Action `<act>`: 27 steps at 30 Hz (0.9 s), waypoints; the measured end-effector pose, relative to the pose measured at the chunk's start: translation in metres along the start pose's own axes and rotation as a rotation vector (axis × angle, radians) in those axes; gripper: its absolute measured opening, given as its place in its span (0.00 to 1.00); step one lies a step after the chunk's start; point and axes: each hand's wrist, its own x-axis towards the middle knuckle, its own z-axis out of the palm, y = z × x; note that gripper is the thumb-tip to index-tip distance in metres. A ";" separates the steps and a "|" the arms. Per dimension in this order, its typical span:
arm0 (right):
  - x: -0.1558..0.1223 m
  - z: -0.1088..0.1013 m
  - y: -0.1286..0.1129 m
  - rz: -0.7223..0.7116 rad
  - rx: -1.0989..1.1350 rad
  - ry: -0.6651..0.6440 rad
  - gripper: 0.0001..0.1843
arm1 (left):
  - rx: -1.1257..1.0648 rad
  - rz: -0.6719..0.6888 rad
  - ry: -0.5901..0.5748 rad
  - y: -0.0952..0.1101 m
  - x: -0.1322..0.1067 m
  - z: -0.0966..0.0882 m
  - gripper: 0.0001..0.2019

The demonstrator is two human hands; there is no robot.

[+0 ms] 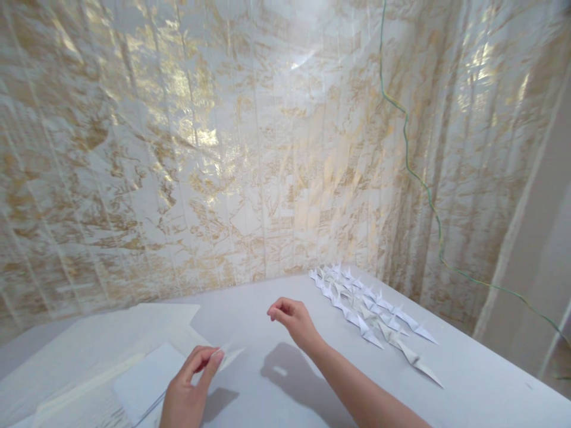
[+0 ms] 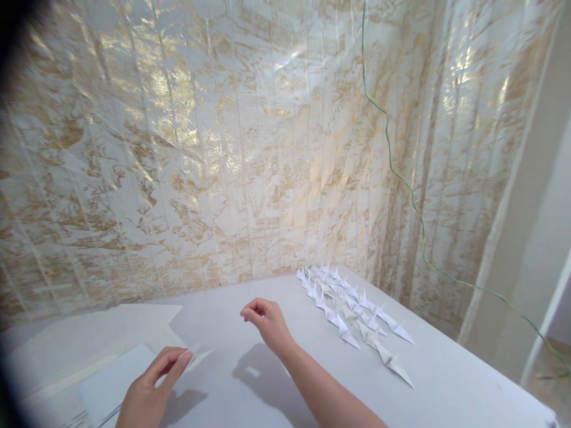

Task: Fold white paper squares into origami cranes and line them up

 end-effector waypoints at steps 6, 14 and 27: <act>-0.023 0.038 -0.013 0.086 -0.007 -0.221 0.14 | -0.051 -0.073 -0.007 -0.003 -0.007 0.003 0.21; -0.041 0.065 -0.036 0.174 0.001 -0.137 0.11 | -0.138 -0.083 0.006 0.006 -0.016 0.011 0.22; -0.014 0.044 -0.011 0.191 0.171 -0.093 0.11 | -0.343 -0.288 -0.078 0.010 0.005 0.033 0.21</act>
